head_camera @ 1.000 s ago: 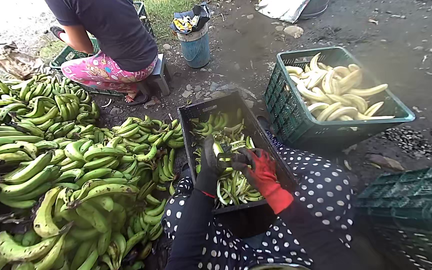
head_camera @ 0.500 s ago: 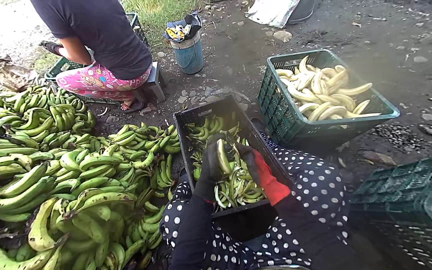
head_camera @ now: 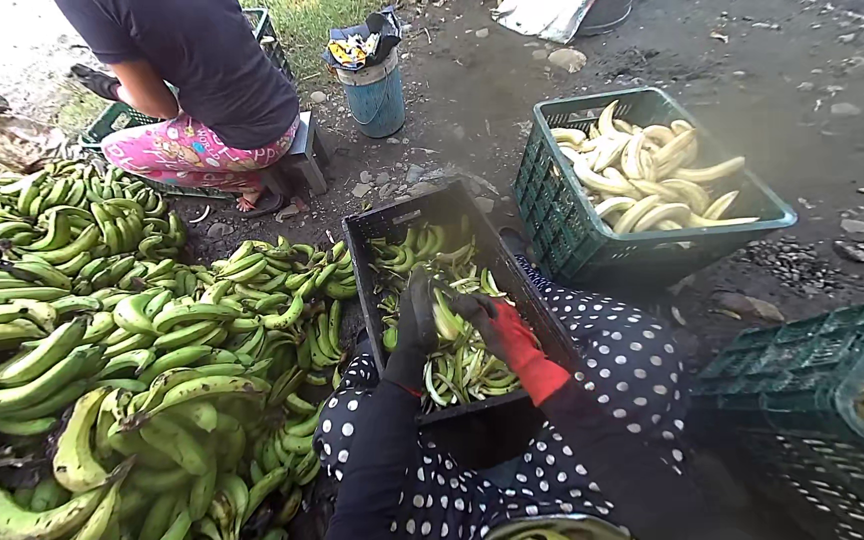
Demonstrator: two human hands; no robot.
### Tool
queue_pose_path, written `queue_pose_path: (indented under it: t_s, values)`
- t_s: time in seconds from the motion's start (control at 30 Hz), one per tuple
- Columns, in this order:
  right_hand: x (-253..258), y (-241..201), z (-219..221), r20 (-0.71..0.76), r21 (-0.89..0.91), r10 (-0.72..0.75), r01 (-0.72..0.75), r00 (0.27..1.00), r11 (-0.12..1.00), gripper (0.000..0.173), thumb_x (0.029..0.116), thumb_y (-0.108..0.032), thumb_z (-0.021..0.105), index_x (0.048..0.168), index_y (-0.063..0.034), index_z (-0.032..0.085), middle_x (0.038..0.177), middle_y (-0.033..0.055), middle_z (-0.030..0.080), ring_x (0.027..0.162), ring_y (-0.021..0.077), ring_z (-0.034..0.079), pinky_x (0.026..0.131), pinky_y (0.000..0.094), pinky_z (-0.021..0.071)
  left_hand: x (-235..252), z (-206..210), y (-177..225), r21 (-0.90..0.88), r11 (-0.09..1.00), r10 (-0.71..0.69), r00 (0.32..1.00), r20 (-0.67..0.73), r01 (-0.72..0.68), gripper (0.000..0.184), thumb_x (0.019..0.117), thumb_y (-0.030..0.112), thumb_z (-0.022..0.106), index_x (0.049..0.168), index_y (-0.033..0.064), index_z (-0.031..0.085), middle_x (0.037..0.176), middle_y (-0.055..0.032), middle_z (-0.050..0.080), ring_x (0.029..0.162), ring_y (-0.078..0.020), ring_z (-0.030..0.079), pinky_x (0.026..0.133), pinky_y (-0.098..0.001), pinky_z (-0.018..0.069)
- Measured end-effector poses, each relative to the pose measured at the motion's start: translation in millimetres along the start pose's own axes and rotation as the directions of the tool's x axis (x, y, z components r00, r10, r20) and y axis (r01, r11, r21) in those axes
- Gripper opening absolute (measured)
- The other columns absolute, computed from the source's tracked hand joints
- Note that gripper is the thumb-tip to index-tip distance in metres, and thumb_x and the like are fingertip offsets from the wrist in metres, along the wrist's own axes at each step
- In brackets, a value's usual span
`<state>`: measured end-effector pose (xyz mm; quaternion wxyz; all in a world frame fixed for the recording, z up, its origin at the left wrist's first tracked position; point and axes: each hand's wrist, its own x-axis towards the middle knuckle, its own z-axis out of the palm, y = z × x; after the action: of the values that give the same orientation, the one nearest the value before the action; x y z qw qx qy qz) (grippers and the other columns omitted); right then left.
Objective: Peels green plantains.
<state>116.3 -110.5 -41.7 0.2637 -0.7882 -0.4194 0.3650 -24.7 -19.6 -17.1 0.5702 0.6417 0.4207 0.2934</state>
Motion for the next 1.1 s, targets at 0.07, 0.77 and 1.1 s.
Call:
queue_pose_path:
  t_s: [0.07,0.77,1.1]
  values:
    - [13.0,11.7,11.8,-0.011,0.207,-0.007,0.009,1.0,0.978,0.048,0.1099,-0.038,0.035,0.14,-0.01,0.06,0.136,0.0156,0.064,0.127,0.0278,0.06,0.109,0.0514,0.0451,-3.6,2.5,-0.1,0.029,0.999,0.042,0.997,0.059,-0.044,0.052,0.1075,0.031,0.025,0.139,-0.0015,0.052,0.125,-0.0173,0.062,0.112,-0.0161,0.06,0.101,-0.0357,0.0478]
    - [-11.3,119.4,16.7,0.035,-0.307,0.244,-0.222,0.969,0.926,0.061,0.0974,-0.056,0.058,0.147,-0.0193,0.057,0.15,0.0251,0.05,0.143,0.0488,0.04,0.112,0.0746,0.0275,69.9,98.8,82.7,-0.476,0.863,0.049,0.912,0.408,0.167,0.051,0.1042,0.06,0.033,0.124,0.0198,0.057,0.103,-0.0012,0.068,0.091,-0.0148,0.068,0.08,-0.0368,0.0597]
    - [-7.0,122.6,15.3,0.059,-0.249,0.271,-0.249,0.961,0.936,0.064,0.0969,-0.06,0.056,0.148,-0.0221,0.054,0.15,0.0209,0.05,0.144,0.0446,0.04,0.111,0.0733,0.0298,81.3,66.1,-90.6,0.961,0.276,-0.377,0.921,0.104,0.005,0.097,0.095,0.074,0.043,0.159,0.0016,0.027,0.142,-0.0266,0.055,0.133,-0.0425,0.053,0.109,-0.0606,0.0423]
